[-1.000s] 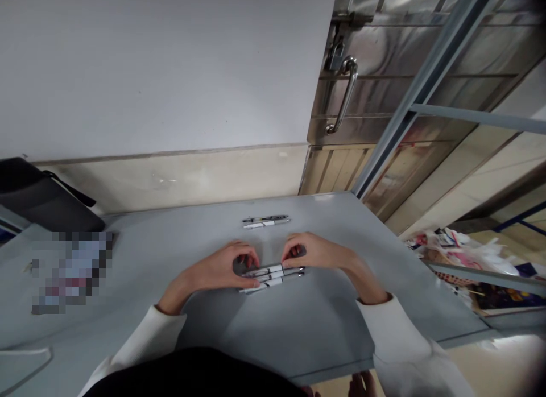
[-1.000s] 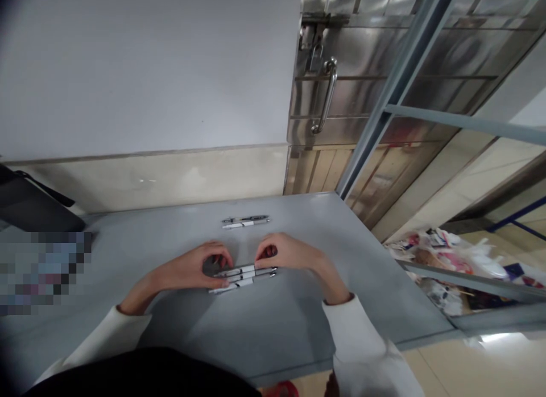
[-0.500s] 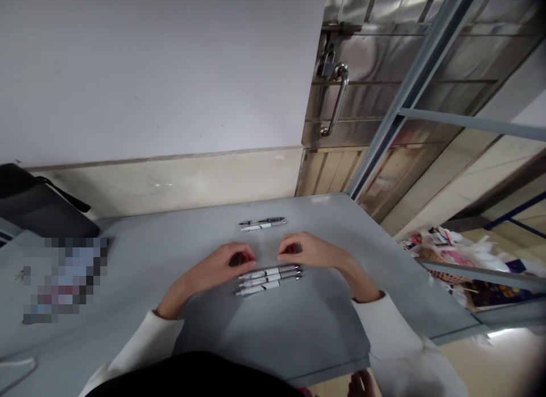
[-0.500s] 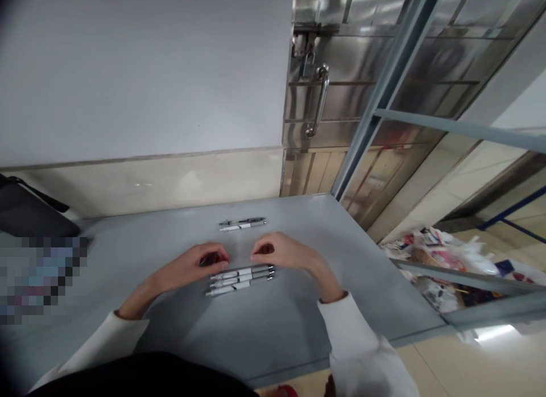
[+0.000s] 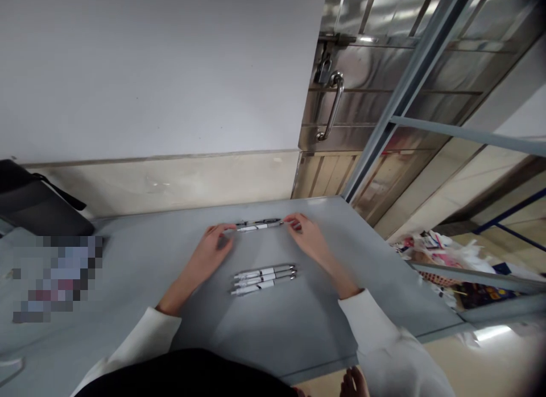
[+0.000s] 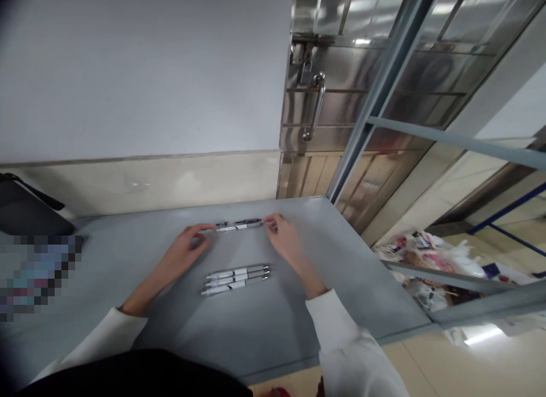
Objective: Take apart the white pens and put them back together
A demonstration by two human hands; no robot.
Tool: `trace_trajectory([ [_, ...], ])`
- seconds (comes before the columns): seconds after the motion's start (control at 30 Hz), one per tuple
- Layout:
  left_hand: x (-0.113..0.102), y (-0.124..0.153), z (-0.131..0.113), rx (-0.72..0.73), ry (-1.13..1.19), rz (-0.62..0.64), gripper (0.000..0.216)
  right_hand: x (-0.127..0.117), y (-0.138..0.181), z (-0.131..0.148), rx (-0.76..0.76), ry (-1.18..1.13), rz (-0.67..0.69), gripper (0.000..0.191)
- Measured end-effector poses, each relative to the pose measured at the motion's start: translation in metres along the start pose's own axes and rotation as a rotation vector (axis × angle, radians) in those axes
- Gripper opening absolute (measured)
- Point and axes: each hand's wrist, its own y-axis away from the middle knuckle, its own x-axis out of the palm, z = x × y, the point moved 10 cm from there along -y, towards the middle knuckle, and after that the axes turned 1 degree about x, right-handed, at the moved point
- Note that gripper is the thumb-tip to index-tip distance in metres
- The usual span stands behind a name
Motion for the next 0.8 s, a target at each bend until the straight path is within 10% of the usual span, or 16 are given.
trace_trajectory([
  [0.8,0.003,-0.004,0.000,-0.017,0.328,-0.042,0.032,0.011,0.003,0.020,-0.069,-0.214,0.115,0.016],
])
